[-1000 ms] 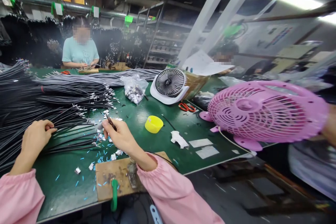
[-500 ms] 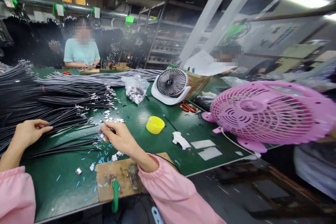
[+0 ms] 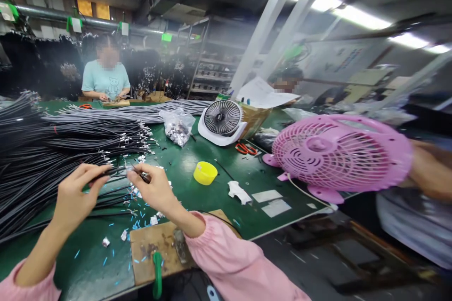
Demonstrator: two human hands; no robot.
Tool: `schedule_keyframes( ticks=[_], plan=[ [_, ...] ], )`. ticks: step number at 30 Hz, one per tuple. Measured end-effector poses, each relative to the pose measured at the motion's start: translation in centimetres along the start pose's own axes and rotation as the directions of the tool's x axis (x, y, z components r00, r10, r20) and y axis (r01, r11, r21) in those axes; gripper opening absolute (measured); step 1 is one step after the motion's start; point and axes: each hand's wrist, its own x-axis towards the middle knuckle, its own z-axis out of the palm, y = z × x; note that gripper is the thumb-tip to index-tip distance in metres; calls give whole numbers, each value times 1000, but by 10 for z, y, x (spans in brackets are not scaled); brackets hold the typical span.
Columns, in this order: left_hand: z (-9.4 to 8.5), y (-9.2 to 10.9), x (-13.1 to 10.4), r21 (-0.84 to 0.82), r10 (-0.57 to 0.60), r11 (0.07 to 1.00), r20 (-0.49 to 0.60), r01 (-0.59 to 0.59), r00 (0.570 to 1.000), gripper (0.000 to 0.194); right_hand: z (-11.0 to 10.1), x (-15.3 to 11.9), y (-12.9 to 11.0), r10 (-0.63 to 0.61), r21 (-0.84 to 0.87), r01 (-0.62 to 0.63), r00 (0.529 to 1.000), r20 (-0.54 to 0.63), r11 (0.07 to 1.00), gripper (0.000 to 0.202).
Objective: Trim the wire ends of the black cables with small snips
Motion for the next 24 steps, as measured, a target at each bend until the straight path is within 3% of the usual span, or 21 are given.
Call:
schedule_keyframes(
  ticks=[5, 8, 13, 20, 24],
  plan=[
    [7, 29, -21, -129, 62, 989, -67, -70, 996, 27, 10, 1, -10, -45, 100, 42, 999, 31, 994, 22],
    [8, 38, -26, -168, 72, 982, -93, -87, 993, 37, 6, 0, -12, -38, 125, 37, 999, 8, 991, 26],
    [9, 45, -25, -165, 131, 976, -83, -144, 988, 32, -5, -8, -14, -50, 113, 49, 999, 11, 992, 31],
    [10, 44, -23, -247, -54, 967, 44, 64, 998, 24, -9, -15, -9, -61, 1, 61, 998, 18, 998, 30],
    [8, 45, -24, -298, -166, 942, -4, 157, 986, 19, -9, -17, -9, -21, 29, 20, 999, 39, 999, 18]
  ],
)
